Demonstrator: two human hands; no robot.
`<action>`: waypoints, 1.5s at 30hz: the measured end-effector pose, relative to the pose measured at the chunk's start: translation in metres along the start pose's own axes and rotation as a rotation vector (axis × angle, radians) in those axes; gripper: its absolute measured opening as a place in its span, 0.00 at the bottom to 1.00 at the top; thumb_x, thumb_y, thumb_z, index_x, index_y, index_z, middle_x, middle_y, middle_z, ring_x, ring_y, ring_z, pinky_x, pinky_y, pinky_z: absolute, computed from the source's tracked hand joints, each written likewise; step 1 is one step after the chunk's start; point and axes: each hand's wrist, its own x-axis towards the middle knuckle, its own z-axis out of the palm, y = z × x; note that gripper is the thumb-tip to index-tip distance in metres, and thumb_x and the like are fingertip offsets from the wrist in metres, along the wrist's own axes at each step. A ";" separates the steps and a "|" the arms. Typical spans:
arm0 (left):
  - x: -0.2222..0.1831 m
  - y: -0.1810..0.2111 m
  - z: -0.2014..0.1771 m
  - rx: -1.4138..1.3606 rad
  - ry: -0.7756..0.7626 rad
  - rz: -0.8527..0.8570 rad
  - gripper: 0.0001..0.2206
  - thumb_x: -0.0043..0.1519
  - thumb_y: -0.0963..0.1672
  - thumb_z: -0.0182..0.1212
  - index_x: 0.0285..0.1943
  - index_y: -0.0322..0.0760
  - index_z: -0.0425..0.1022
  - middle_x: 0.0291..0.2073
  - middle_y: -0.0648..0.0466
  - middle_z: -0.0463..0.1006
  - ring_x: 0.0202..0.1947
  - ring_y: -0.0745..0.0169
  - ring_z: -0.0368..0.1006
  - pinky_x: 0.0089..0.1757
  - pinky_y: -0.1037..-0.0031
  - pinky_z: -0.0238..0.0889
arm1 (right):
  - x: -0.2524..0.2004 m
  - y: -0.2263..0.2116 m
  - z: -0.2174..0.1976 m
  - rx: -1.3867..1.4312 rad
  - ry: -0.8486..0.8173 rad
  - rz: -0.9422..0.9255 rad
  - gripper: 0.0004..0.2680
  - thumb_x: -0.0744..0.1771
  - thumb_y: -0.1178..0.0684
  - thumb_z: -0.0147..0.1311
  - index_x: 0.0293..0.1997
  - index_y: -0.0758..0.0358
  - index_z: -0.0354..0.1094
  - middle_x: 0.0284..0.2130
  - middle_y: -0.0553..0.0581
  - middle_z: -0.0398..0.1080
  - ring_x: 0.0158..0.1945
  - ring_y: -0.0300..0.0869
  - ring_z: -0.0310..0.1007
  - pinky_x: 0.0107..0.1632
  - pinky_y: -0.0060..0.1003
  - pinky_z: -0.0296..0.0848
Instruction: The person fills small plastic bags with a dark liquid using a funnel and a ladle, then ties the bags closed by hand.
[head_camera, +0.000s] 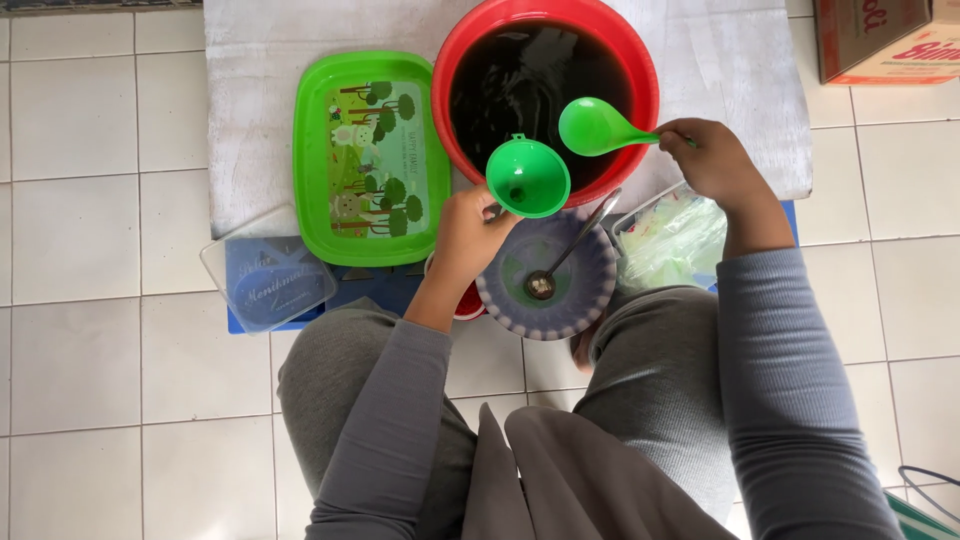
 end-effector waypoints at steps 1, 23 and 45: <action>-0.001 0.003 0.000 0.001 -0.004 0.001 0.09 0.62 0.46 0.69 0.45 0.38 0.82 0.39 0.47 0.85 0.51 0.46 0.79 0.46 0.57 0.73 | -0.009 -0.011 -0.006 0.002 0.002 0.003 0.12 0.74 0.51 0.46 0.59 0.66 0.74 0.45 0.67 0.76 0.51 0.58 0.74 0.52 0.55 0.69; 0.001 -0.008 0.019 0.052 -0.099 0.032 0.08 0.63 0.45 0.69 0.33 0.42 0.77 0.23 0.56 0.69 0.31 0.70 0.62 0.37 0.70 0.60 | -0.069 -0.099 -0.047 0.117 -0.049 -0.128 0.08 0.71 0.57 0.50 0.50 0.67 0.76 0.44 0.63 0.76 0.51 0.55 0.73 0.55 0.50 0.66; -0.009 -0.019 0.005 -0.057 -0.066 0.068 0.05 0.67 0.45 0.65 0.46 0.43 0.83 0.32 0.50 0.83 0.45 0.69 0.71 0.45 0.57 0.71 | -0.075 -0.129 -0.032 0.179 -0.006 -0.241 0.07 0.70 0.60 0.52 0.49 0.70 0.76 0.41 0.72 0.74 0.49 0.64 0.74 0.54 0.59 0.68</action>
